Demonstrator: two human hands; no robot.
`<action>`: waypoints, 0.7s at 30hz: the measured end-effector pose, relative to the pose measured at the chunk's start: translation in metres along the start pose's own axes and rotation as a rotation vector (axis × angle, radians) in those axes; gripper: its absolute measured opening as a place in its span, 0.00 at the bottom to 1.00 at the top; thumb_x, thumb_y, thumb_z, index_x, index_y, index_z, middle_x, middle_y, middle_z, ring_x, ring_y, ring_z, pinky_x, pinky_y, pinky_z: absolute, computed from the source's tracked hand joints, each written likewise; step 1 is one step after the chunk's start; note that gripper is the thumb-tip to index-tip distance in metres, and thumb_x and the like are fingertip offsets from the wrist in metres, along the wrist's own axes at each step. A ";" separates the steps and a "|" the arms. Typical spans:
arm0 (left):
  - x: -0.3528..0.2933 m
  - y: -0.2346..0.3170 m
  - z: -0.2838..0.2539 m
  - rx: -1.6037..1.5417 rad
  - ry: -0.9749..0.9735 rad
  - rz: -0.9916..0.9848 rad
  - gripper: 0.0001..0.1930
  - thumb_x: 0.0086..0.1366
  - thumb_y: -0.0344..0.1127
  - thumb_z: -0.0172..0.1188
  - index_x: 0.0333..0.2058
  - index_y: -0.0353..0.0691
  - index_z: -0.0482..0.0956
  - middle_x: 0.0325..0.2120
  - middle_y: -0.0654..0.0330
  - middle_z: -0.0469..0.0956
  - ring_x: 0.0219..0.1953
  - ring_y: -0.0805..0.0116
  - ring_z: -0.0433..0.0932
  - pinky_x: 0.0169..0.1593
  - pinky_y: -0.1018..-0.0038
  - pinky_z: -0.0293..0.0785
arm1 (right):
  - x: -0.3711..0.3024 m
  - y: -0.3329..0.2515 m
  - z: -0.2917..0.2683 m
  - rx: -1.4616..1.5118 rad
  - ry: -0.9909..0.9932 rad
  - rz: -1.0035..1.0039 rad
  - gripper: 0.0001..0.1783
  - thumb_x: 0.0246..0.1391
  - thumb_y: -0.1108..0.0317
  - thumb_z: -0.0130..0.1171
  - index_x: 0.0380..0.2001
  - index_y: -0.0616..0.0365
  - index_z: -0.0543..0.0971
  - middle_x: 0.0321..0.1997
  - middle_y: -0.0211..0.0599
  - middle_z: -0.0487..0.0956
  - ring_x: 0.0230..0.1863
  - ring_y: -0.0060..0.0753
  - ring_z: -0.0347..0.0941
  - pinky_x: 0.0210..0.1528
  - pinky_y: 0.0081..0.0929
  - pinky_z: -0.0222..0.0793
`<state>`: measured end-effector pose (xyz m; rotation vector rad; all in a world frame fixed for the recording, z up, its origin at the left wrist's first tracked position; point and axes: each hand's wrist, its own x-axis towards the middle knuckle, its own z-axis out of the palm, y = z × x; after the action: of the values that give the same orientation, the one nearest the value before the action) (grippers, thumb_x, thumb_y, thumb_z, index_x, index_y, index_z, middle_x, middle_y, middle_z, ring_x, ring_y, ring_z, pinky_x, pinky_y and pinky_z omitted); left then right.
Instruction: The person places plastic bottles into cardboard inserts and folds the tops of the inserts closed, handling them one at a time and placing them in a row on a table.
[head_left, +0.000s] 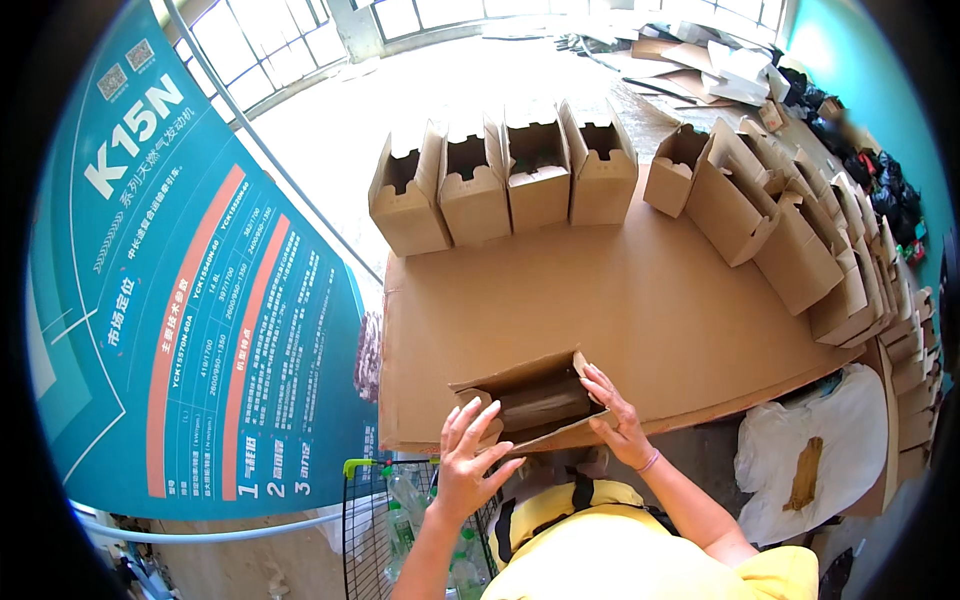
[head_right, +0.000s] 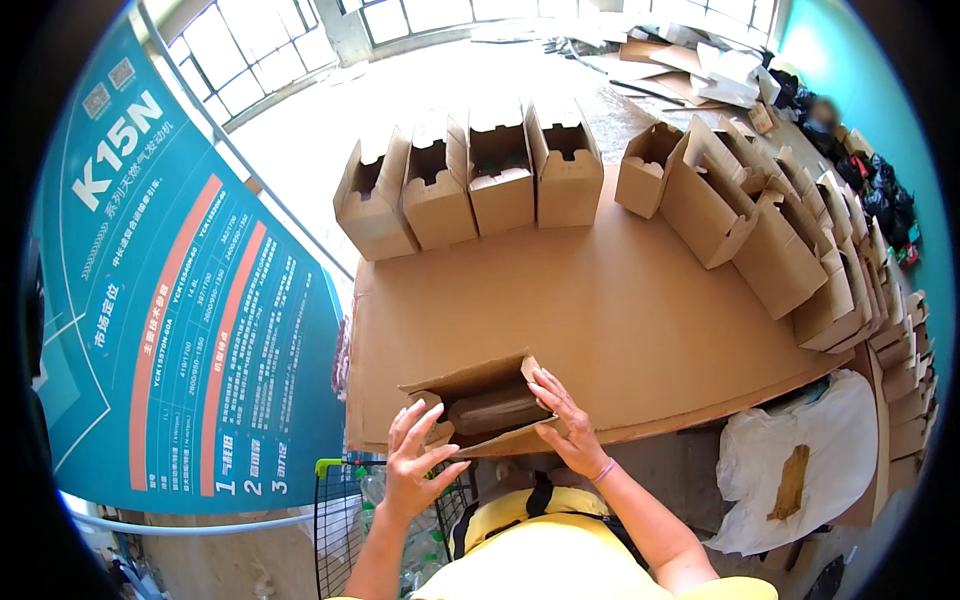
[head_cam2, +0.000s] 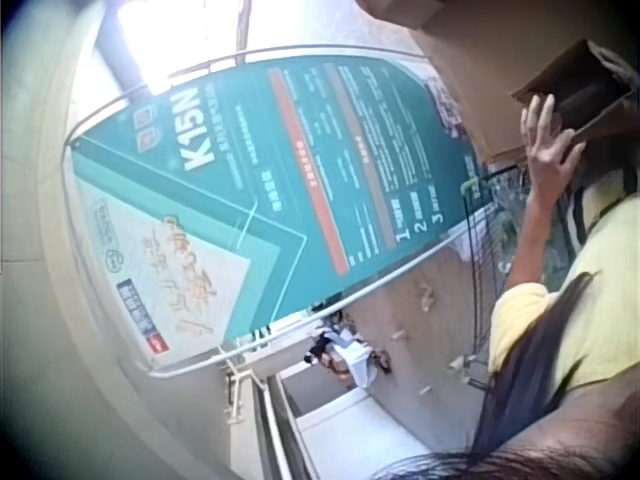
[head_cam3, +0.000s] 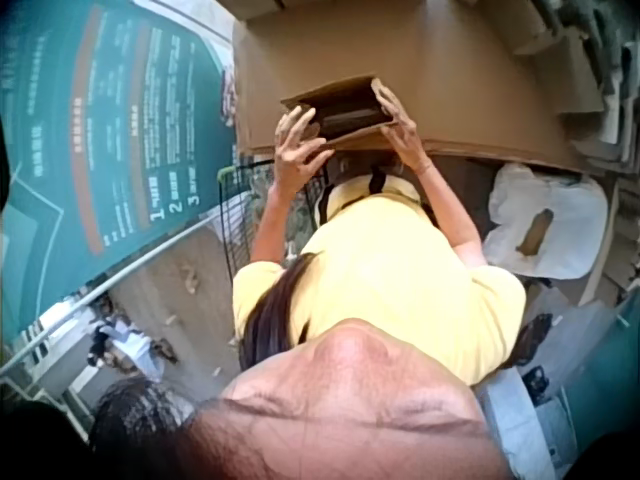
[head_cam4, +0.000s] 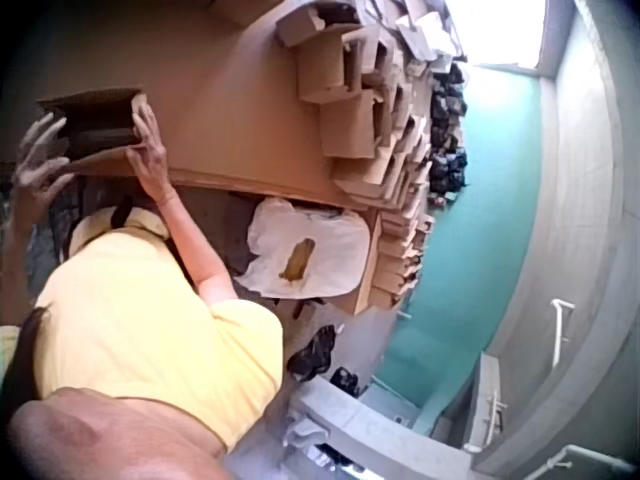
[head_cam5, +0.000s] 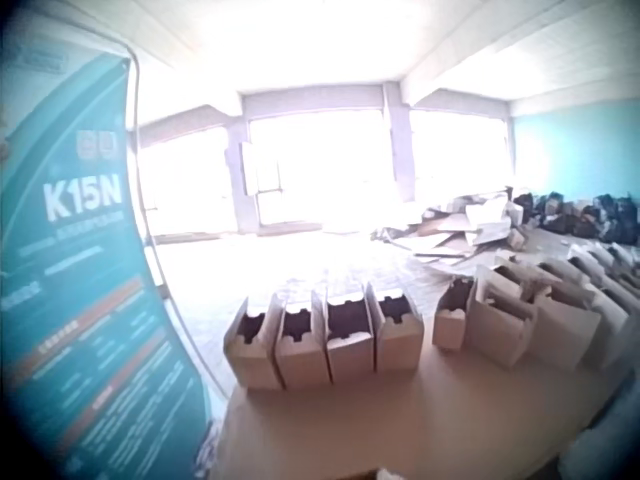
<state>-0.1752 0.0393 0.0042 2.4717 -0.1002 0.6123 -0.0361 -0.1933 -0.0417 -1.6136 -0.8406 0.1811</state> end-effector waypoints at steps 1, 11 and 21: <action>-0.004 0.000 0.001 -0.024 -0.007 -0.005 0.11 0.43 0.37 0.75 0.28 0.46 0.86 0.57 0.54 0.74 0.65 0.49 0.63 0.67 0.51 0.56 | -0.001 -0.001 0.002 0.079 -0.005 0.034 0.30 0.56 0.69 0.60 0.63 0.57 0.69 0.73 0.42 0.59 0.67 0.46 0.64 0.68 0.38 0.58; 0.038 -0.023 -0.009 0.049 0.105 -0.114 0.37 0.50 0.45 0.73 0.58 0.40 0.72 0.64 0.47 0.63 0.67 0.46 0.59 0.69 0.49 0.50 | 0.017 0.013 0.005 -0.203 0.182 0.081 0.31 0.51 0.72 0.65 0.60 0.56 0.72 0.66 0.43 0.69 0.64 0.42 0.67 0.66 0.34 0.61; 0.036 -0.023 0.013 0.364 -0.547 -0.176 0.52 0.47 0.55 0.73 0.69 0.54 0.55 0.67 0.42 0.49 0.69 0.33 0.45 0.65 0.41 0.54 | 0.002 0.025 0.024 -0.016 0.212 0.555 0.35 0.64 0.48 0.49 0.63 0.66 0.66 0.64 0.52 0.70 0.67 0.43 0.64 0.67 0.33 0.56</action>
<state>-0.1333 0.0532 -0.0015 2.8979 0.0214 -0.1485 -0.0379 -0.1728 -0.0700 -1.8141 -0.2182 0.3857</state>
